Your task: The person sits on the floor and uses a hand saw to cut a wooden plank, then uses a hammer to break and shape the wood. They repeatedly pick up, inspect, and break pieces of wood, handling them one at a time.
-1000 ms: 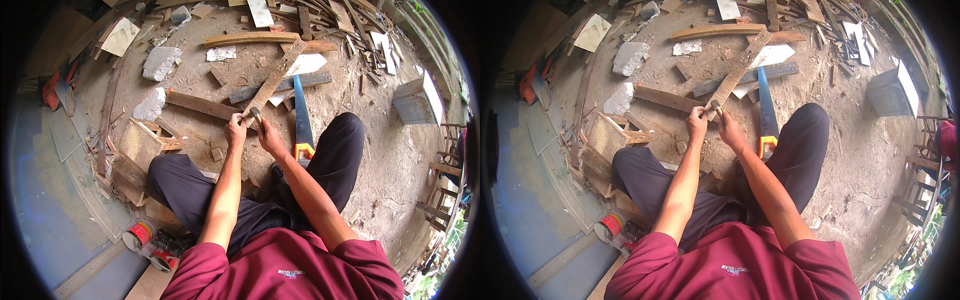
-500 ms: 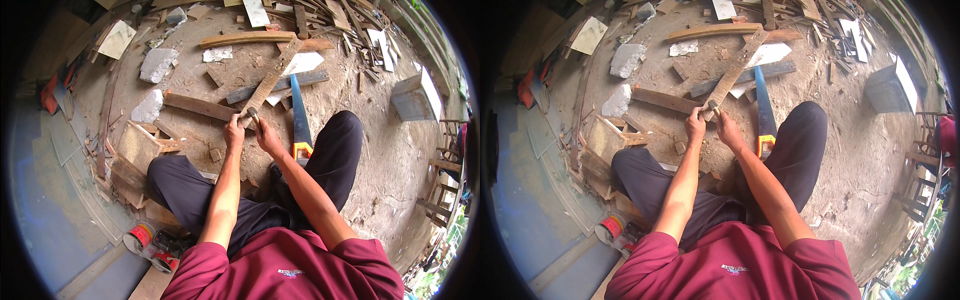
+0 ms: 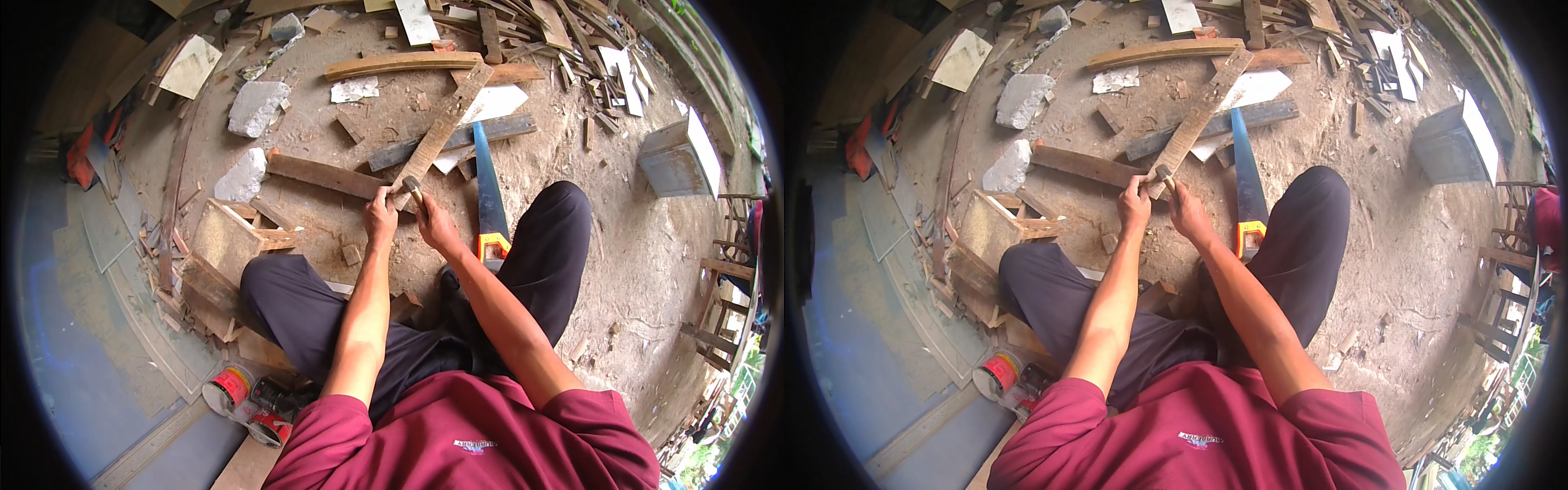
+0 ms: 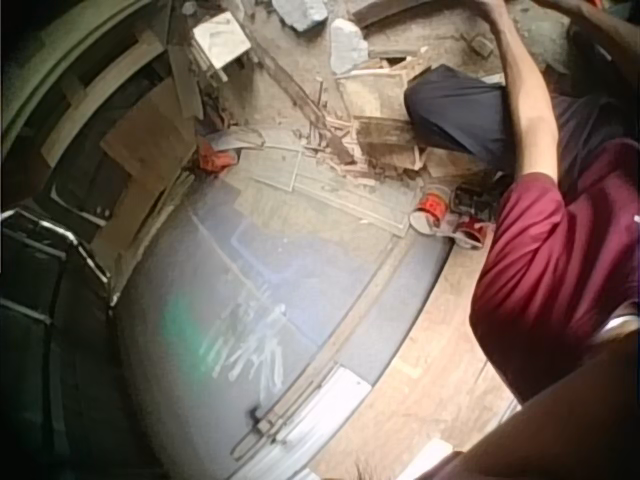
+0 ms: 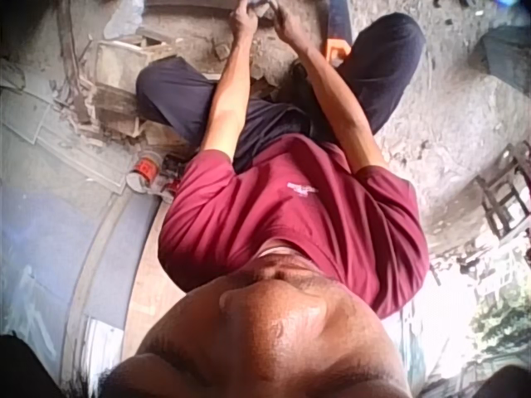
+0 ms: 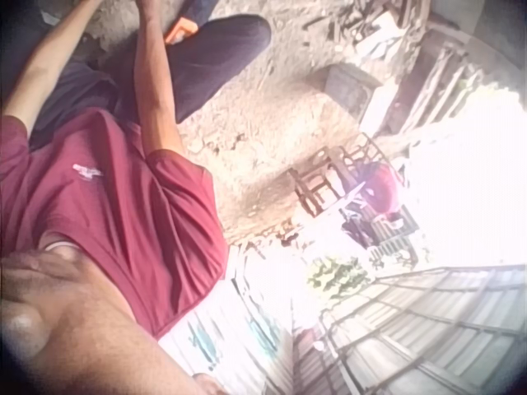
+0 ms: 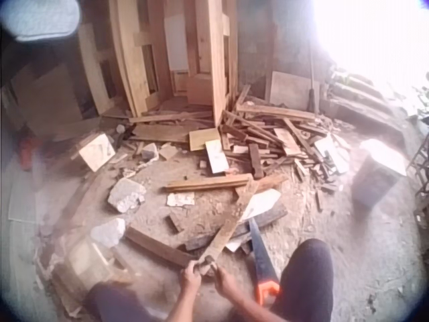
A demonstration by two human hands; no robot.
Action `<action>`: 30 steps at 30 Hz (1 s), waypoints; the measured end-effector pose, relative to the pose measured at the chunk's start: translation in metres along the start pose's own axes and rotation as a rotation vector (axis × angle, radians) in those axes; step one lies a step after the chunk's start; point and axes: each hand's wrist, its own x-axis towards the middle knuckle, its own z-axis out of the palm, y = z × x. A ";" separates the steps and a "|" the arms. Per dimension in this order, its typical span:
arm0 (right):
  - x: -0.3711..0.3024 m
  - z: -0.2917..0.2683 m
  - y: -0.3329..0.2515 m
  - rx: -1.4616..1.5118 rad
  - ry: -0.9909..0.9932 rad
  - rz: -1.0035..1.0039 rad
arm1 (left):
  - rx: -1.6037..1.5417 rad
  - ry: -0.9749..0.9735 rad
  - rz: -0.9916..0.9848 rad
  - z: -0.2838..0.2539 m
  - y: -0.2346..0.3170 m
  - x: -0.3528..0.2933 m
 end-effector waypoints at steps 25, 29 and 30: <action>0.001 0.000 0.008 0.028 0.017 -0.060 | 0.003 -0.014 -0.020 0.003 -0.005 0.003; 0.001 0.000 0.007 0.050 0.005 -0.041 | 0.010 -0.016 -0.024 0.004 -0.005 0.004; 0.001 0.000 0.007 0.063 0.014 -0.045 | 0.025 -0.014 -0.017 0.006 -0.004 0.003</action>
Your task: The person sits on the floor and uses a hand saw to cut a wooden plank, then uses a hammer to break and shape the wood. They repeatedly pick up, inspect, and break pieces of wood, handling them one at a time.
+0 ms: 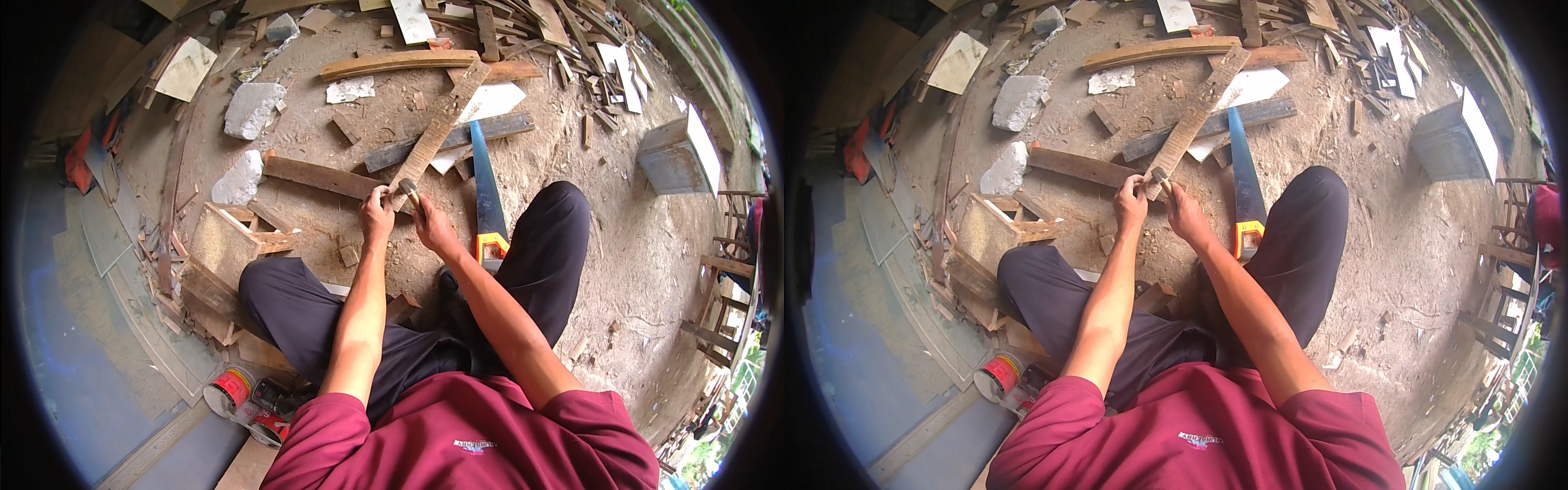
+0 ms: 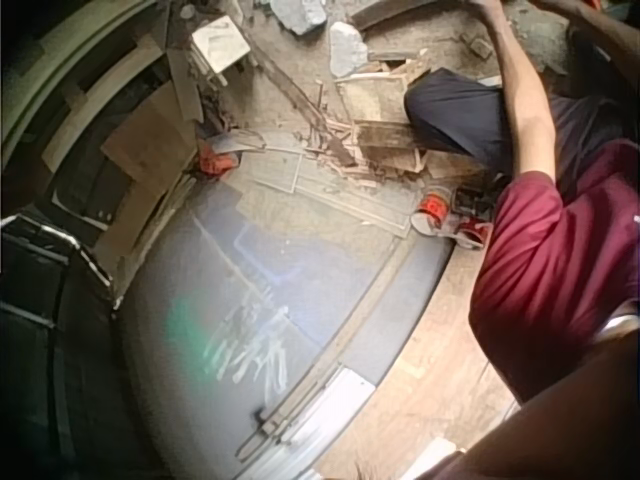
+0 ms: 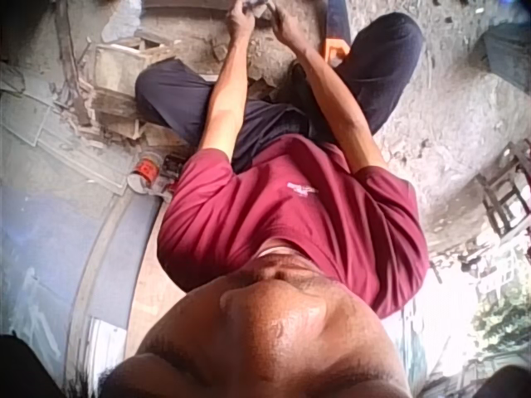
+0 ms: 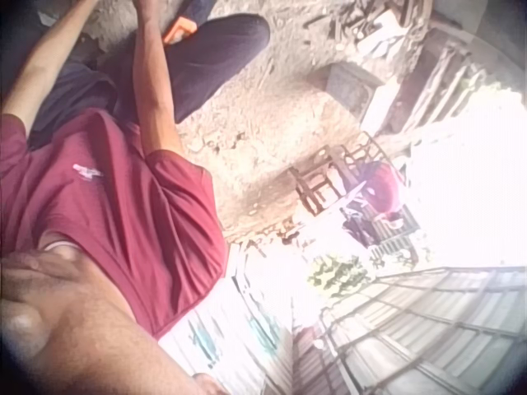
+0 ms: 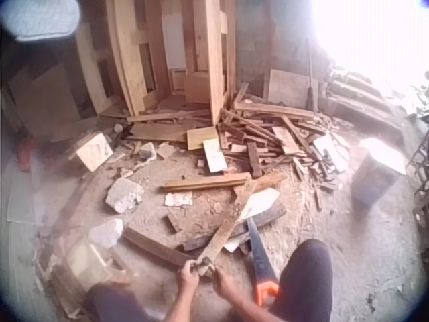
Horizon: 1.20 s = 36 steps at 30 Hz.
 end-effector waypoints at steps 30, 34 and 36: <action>-0.007 -0.024 -0.062 0.058 0.275 -0.090 | 0.001 0.023 0.128 0.007 -0.018 -0.015; -0.017 -0.030 -0.074 0.088 0.104 0.069 | 0.009 0.011 0.102 0.006 -0.014 -0.013; -0.022 -0.026 -0.059 -0.079 -0.011 0.116 | -0.016 0.007 0.095 0.007 -0.011 -0.011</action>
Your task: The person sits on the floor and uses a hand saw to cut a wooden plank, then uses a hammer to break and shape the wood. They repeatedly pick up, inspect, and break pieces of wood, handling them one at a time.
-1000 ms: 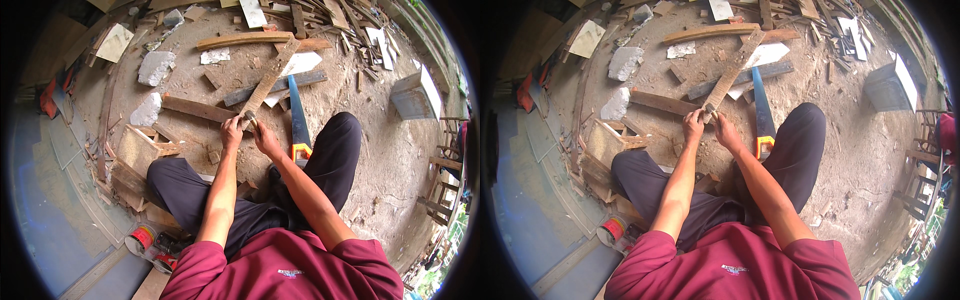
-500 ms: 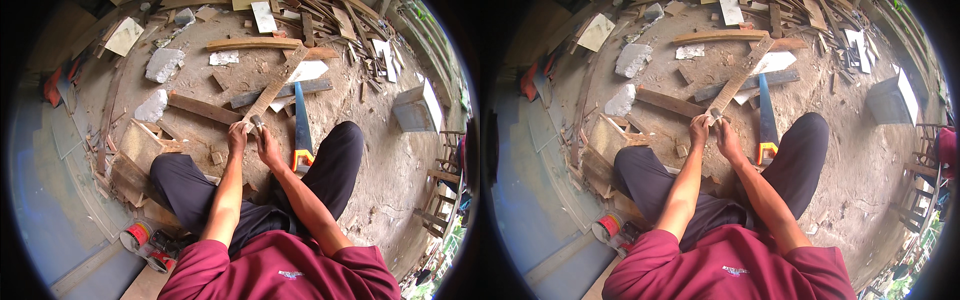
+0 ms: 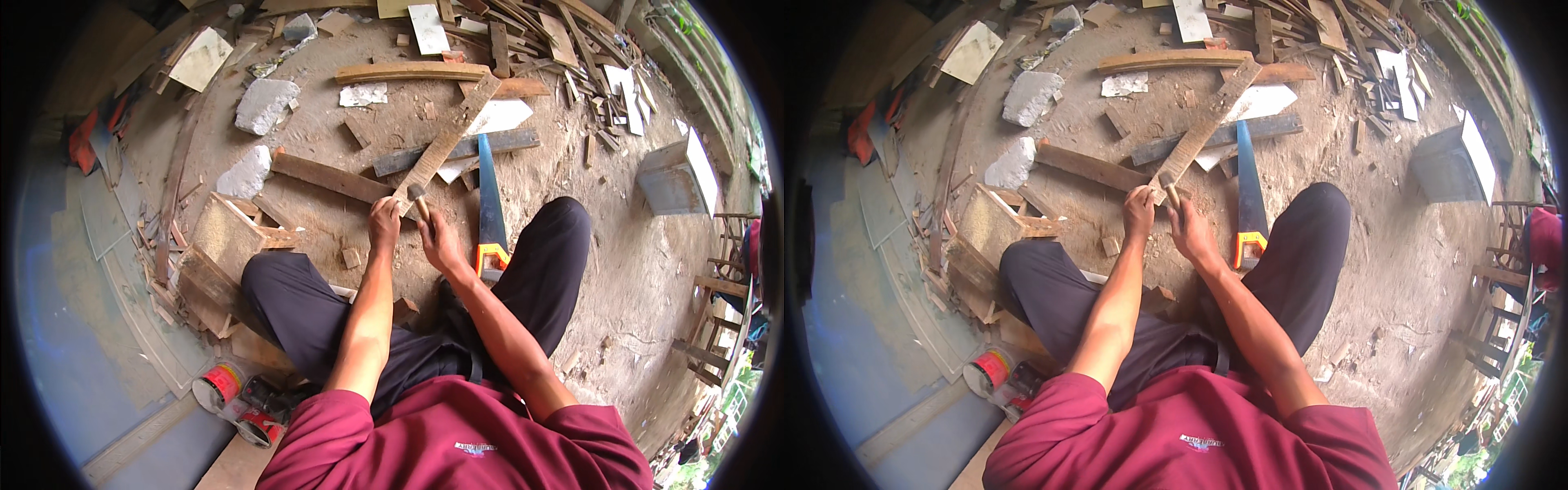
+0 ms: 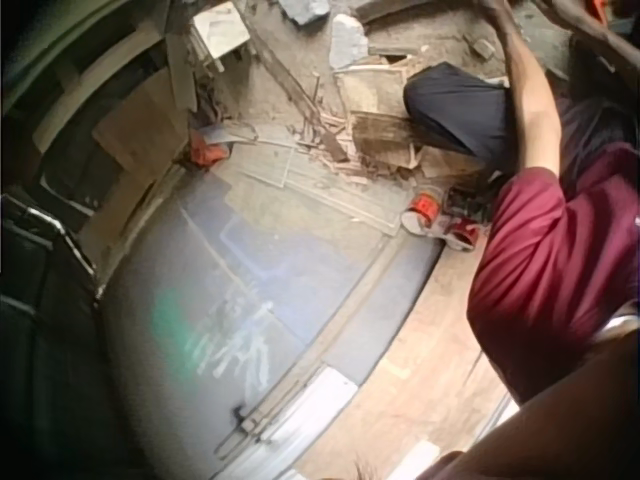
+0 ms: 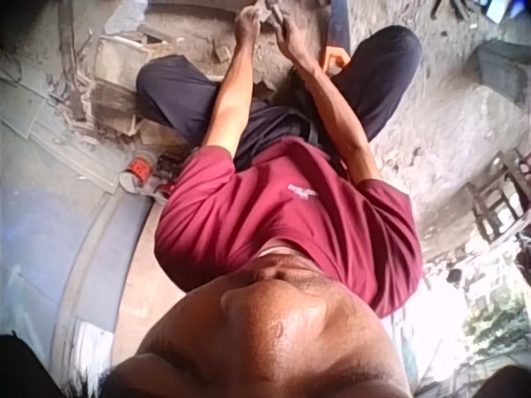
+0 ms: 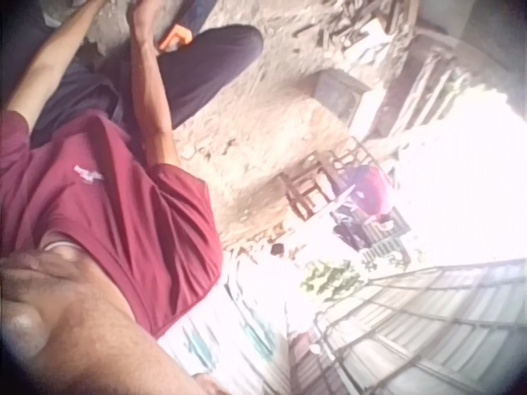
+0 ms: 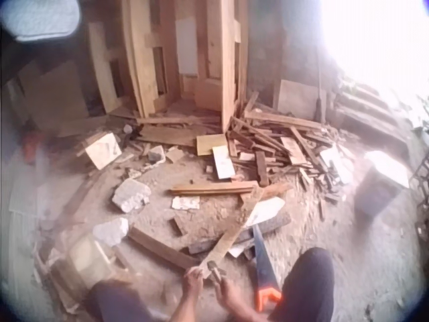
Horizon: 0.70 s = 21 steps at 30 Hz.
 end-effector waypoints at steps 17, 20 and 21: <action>0.003 0.015 -0.009 0.032 0.009 -0.128 | -0.082 0.070 0.050 0.000 -0.008 0.000; 0.002 0.020 0.006 -0.107 -0.085 -0.051 | -0.047 0.010 0.006 0.000 -0.008 -0.001; 0.002 0.021 0.009 -0.175 -0.126 0.005 | -0.065 0.030 0.008 0.001 -0.007 -0.003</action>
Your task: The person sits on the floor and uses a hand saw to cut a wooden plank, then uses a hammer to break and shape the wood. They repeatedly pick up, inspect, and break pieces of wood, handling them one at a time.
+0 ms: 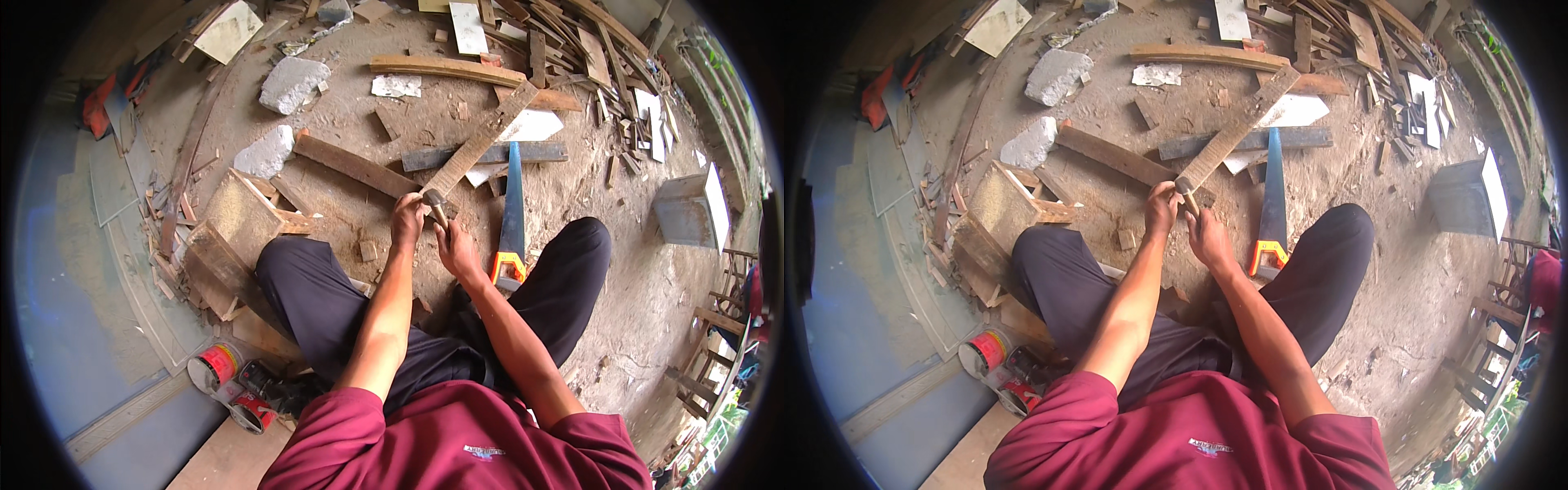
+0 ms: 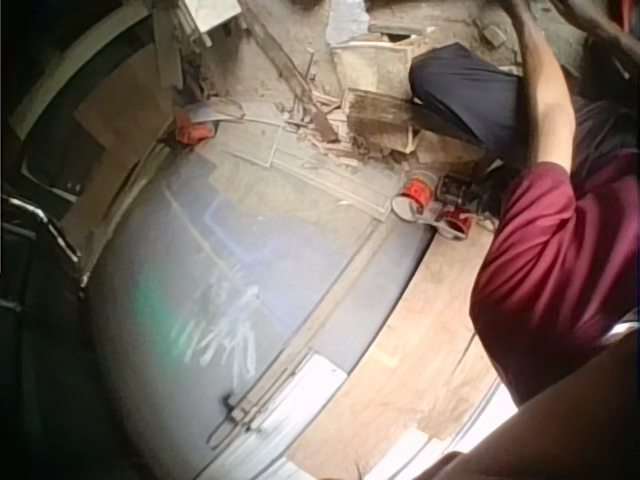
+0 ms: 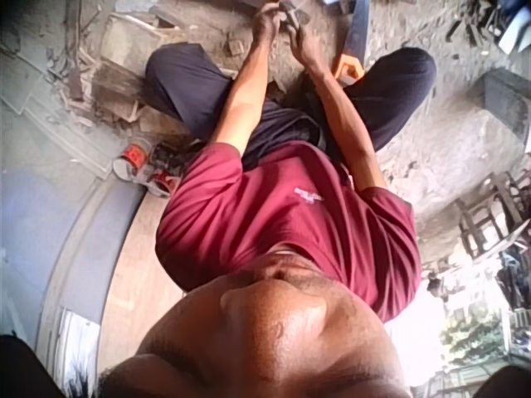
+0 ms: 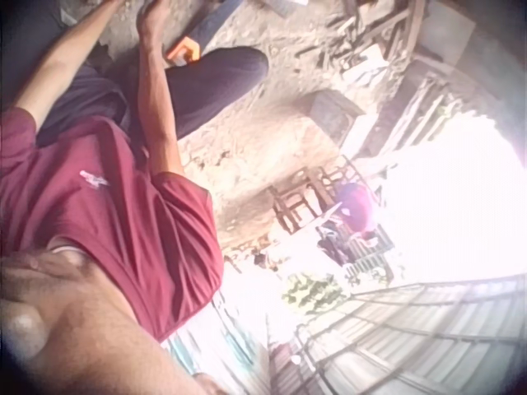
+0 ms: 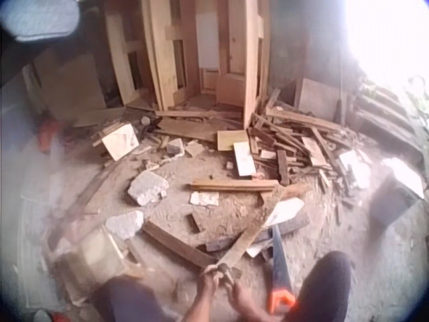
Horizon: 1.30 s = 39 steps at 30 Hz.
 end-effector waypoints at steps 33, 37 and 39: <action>-0.004 0.014 -0.005 0.095 0.108 -0.128 | -0.186 0.072 -0.009 -0.001 -0.008 -0.003; -0.001 0.017 0.002 0.056 0.100 -0.122 | -0.057 0.183 -0.063 -0.003 0.007 0.002; 0.000 0.017 0.008 0.031 0.100 -0.093 | 0.094 -0.008 -0.133 -0.007 0.001 -0.001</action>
